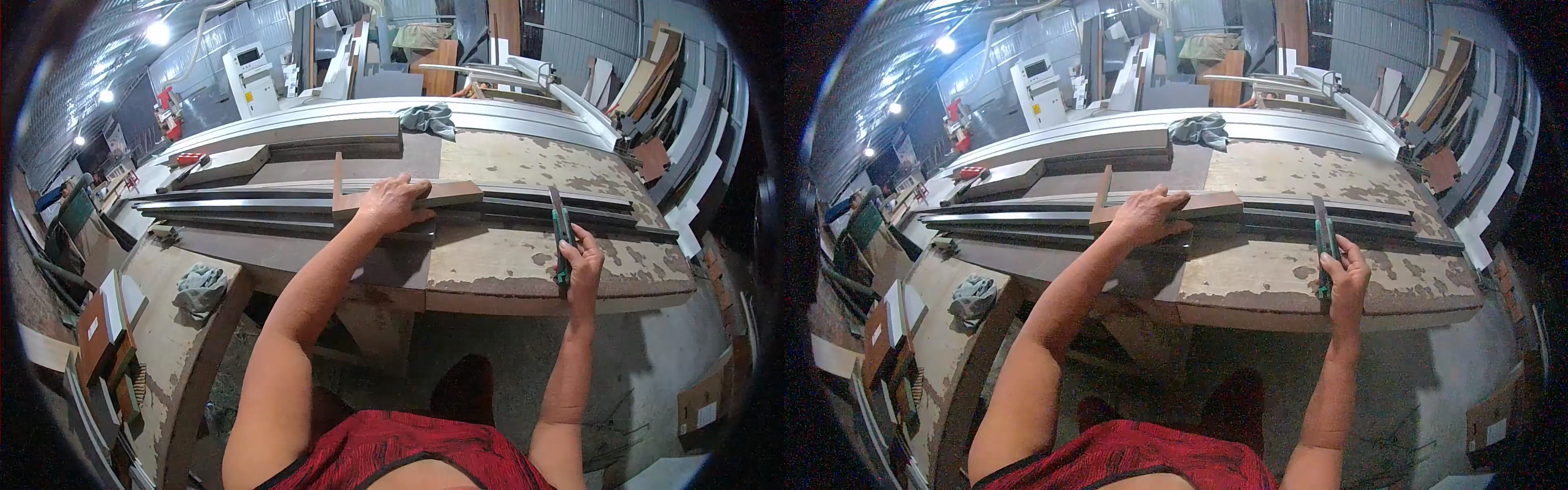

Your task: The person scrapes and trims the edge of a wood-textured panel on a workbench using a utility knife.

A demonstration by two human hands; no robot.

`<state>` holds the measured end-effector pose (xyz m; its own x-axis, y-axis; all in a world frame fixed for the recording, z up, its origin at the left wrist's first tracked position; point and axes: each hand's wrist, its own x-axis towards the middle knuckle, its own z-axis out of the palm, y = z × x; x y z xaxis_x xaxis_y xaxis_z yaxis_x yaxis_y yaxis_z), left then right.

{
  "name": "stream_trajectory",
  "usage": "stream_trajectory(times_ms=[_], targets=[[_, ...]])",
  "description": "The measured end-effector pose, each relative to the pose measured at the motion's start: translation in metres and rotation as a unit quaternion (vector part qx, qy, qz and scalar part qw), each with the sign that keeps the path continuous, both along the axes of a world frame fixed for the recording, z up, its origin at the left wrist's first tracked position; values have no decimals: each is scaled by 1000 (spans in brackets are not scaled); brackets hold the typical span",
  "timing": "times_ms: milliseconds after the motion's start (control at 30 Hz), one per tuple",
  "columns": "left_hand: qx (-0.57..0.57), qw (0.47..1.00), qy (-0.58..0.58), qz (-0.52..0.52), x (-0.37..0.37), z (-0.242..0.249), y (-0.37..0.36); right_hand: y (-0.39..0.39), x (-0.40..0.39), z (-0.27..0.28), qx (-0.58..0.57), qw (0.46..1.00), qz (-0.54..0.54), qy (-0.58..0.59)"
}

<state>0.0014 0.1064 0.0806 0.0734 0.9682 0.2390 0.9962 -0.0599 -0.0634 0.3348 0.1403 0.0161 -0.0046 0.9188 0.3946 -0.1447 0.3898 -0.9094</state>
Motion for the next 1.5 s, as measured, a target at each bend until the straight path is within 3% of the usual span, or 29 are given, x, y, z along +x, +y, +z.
stream_trajectory(times_ms=[833, 1500], targets=[[152, 988, 1, -7, 1, -29, -5, 6, 1, -7, 2, 1000, -12, 3], [181, 983, -25, -14, 1, -29, -10, 4, -3, -4, 7, 1000, -24, -3]])
